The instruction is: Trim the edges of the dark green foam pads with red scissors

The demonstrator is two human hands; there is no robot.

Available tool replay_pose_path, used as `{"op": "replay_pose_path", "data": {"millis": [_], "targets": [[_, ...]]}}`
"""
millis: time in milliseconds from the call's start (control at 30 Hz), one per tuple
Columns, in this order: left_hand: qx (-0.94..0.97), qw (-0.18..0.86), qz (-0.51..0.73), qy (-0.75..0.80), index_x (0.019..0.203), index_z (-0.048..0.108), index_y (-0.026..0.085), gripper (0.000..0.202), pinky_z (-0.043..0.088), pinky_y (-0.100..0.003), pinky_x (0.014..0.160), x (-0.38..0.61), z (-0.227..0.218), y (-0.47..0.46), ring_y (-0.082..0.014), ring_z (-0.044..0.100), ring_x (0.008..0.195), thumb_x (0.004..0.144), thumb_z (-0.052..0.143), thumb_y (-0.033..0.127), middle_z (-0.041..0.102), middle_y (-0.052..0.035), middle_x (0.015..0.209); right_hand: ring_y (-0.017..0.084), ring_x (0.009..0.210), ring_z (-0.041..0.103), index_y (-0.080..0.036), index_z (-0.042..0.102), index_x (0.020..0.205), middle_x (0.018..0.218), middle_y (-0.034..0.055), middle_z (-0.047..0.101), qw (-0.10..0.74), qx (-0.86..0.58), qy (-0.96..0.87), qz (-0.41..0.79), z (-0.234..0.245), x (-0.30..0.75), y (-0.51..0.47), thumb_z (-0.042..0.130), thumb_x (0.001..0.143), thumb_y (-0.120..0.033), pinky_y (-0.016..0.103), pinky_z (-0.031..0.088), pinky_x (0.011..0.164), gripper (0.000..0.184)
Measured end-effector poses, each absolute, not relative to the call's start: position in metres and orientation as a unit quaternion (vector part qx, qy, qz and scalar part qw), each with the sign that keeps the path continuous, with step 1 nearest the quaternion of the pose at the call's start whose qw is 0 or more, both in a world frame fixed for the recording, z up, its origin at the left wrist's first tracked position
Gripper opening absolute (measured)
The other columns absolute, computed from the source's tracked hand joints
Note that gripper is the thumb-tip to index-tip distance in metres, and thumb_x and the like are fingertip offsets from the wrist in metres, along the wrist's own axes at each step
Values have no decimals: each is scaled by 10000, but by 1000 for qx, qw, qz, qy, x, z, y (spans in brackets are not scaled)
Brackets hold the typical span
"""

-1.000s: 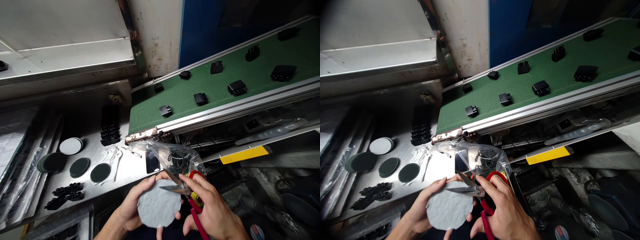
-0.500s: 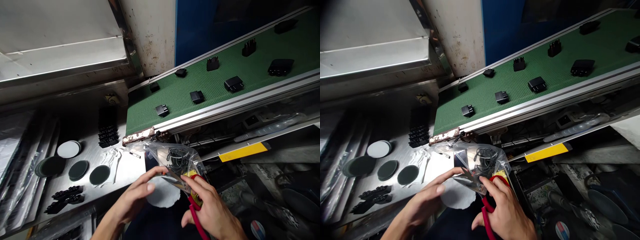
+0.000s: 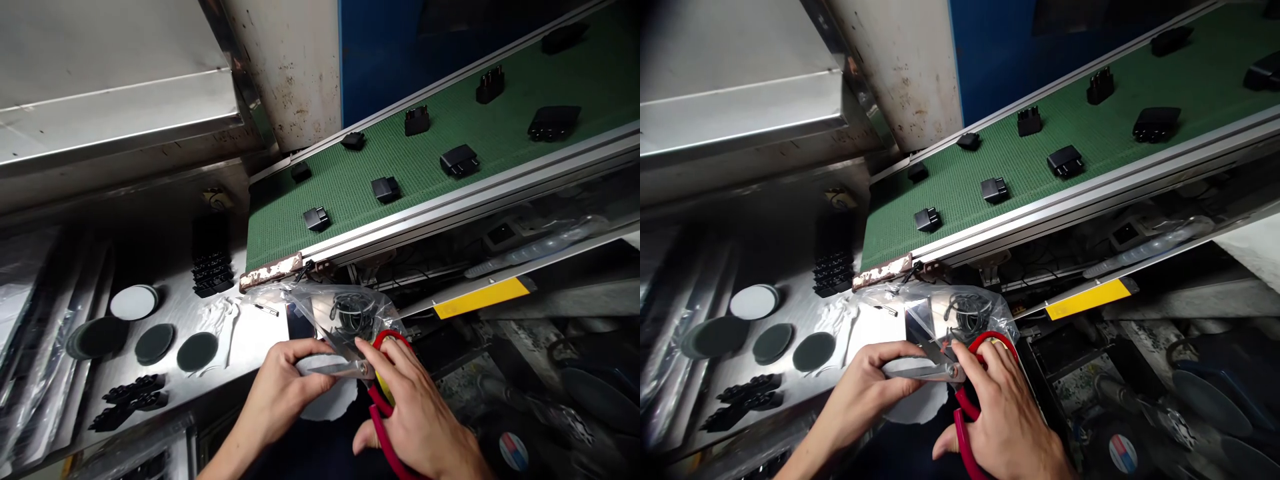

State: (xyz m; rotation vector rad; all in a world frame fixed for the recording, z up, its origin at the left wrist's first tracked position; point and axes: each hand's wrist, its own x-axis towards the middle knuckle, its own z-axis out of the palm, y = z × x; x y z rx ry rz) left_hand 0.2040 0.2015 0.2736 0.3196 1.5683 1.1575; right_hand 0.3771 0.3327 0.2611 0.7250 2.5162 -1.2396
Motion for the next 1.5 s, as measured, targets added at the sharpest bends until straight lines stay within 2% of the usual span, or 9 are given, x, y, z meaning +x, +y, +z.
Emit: {"op": "replay_pose_path", "data": {"millis": [100,267,400,733,800,900,1000,1233,1500], "targets": [[117,557,484,664,789,706,125,135,402,-208,586,205,274,202,-153,547,649,678,704,202,688,-42,726,313,1189,449,-420,285,1436,1204,43,474,123,250,861,-426,261,377,332,830,492,-604,480,389,1052,1105],[110,549,493,665,804,713,129,148,412,-224,623,207,273,200,-169,570,691,694,700,227,695,-45,753,249,1092,520,-418,338,1413,1115,15,508,115,254,844,-459,264,377,332,868,503,-510,385,455,989,1057],[108,556,495,659,793,715,131,143,426,-237,648,207,274,199,-182,584,709,703,699,241,701,-49,759,237,1048,548,-407,373,1401,1092,14,525,119,267,834,-468,265,376,334,874,506,-488,362,470,965,1029],[116,566,504,642,821,726,131,184,462,-266,723,206,272,199,-201,609,763,736,716,294,716,-66,814,232,1063,561,-390,425,1376,1113,10,553,134,279,822,-478,267,377,333,885,507,-443,334,470,975,984],[111,576,502,636,802,721,126,176,462,-272,707,206,271,199,-212,613,759,721,716,281,707,-65,783,249,1091,545,-406,384,1395,1136,12,538,141,274,828,-469,267,377,333,887,473,-484,364,463,991,1052],[104,576,507,632,771,720,125,155,448,-250,674,207,269,201,-198,603,733,653,735,225,703,-54,754,320,1223,443,-435,272,1436,1244,37,476,144,261,851,-432,267,378,333,861,438,-581,480,386,1072,1168],[100,574,506,636,757,719,126,153,440,-236,658,208,269,203,-183,593,715,626,743,201,703,-48,750,358,1288,362,-434,225,1451,1298,59,432,139,250,867,-408,265,379,333,814,473,-644,554,317,1105,1161],[107,590,494,630,767,708,128,151,470,-289,713,207,271,204,-234,622,762,683,729,252,669,-48,718,270,1165,491,-445,287,1426,1168,22,485,129,265,840,-455,262,381,334,842,493,-581,422,424,1045,1094],[119,589,486,635,778,721,116,195,452,-269,684,206,271,204,-195,581,721,707,731,297,694,-67,748,245,1106,542,-428,370,1398,1128,7,535,136,284,817,-482,262,382,335,872,487,-511,359,453,1004,1043]]}}
